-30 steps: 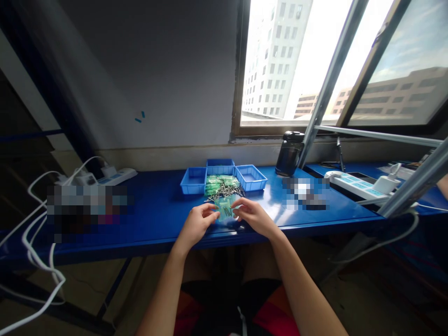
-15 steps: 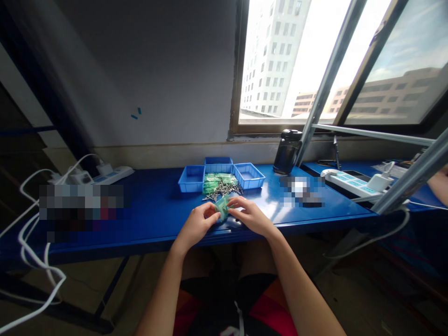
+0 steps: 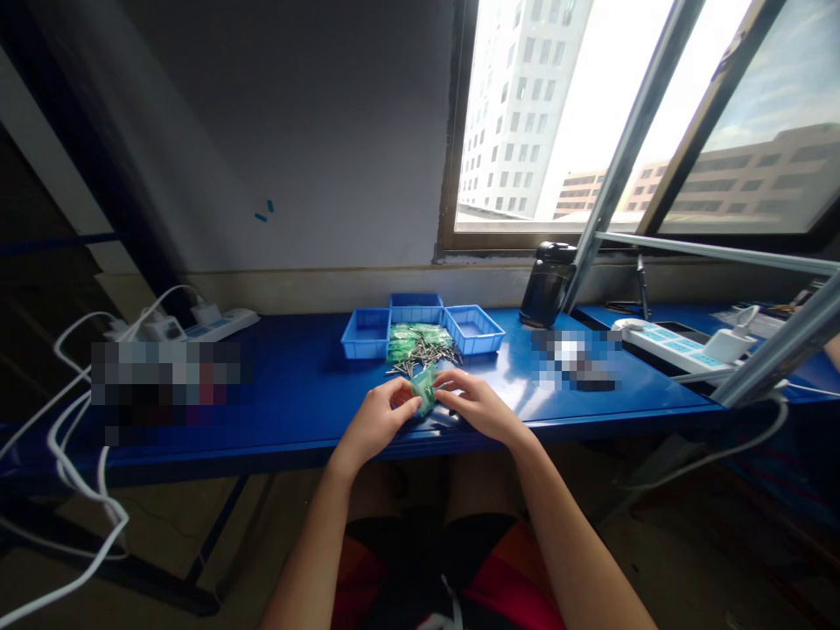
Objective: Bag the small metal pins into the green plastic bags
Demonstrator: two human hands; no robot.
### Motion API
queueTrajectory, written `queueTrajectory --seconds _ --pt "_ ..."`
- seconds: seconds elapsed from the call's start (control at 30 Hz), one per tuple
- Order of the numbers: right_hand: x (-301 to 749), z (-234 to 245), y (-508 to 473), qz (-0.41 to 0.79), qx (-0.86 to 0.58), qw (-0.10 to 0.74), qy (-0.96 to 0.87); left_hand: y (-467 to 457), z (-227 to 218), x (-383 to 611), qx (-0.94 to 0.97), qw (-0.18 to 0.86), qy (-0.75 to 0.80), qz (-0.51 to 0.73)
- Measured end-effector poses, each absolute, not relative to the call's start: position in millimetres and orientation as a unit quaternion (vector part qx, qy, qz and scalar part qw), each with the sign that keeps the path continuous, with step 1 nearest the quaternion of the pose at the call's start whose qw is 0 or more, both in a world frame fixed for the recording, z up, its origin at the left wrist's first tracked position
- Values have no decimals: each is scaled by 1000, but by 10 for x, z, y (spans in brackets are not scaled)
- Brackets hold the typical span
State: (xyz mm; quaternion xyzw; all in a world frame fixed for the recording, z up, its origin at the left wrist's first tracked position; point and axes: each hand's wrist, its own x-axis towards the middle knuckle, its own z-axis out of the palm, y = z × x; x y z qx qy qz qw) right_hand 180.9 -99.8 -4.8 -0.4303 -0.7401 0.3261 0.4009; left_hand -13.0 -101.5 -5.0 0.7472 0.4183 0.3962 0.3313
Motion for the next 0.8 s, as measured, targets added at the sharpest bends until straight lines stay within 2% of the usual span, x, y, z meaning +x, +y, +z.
queueTrajectory --seconds 0.57,0.8 --pt "1785 -12 -1034 371 -395 374 -753 -1053 15 -138 807 312 349 361" --pt "1809 -31 -1010 342 -421 415 -730 -1073 26 -118 796 316 371 358"
